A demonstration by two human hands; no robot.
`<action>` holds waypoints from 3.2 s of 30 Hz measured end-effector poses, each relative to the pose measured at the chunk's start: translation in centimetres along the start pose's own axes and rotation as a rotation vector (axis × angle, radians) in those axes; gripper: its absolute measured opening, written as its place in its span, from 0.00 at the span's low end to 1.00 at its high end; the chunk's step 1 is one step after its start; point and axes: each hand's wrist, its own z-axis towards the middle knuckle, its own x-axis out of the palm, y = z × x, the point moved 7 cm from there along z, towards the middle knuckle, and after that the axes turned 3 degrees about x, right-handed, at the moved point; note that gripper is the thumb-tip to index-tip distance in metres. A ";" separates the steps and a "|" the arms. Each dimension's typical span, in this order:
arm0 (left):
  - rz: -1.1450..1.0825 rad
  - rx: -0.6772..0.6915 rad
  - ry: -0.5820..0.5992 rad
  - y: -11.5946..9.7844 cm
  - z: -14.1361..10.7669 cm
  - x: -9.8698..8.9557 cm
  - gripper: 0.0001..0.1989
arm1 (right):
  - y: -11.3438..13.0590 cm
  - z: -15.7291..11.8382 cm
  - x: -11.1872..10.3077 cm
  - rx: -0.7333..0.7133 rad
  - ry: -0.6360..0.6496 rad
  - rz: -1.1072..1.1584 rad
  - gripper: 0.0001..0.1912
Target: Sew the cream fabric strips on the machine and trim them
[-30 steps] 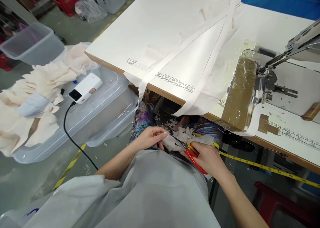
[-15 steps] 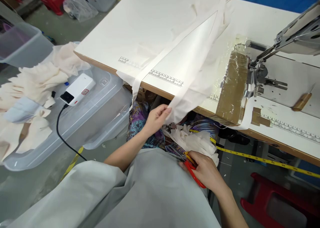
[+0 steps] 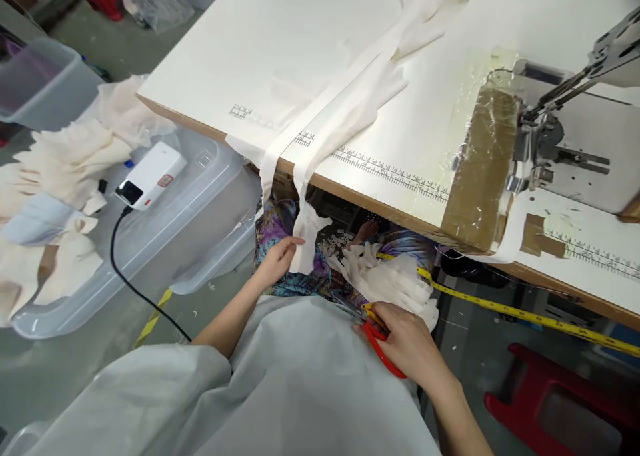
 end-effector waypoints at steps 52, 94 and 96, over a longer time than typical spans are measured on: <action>-0.613 -0.140 0.525 -10.5 -4.3 5.9 0.23 | -1.2 1.6 -1.2 0.024 0.385 0.627 0.24; -0.634 -0.135 0.518 -9.9 -4.3 6.4 0.24 | 0.1 2.2 -3.5 0.014 0.014 -0.043 0.25; -0.628 -0.138 0.512 -10.0 -4.4 6.2 0.24 | -0.1 2.3 -3.4 0.033 0.010 -0.007 0.27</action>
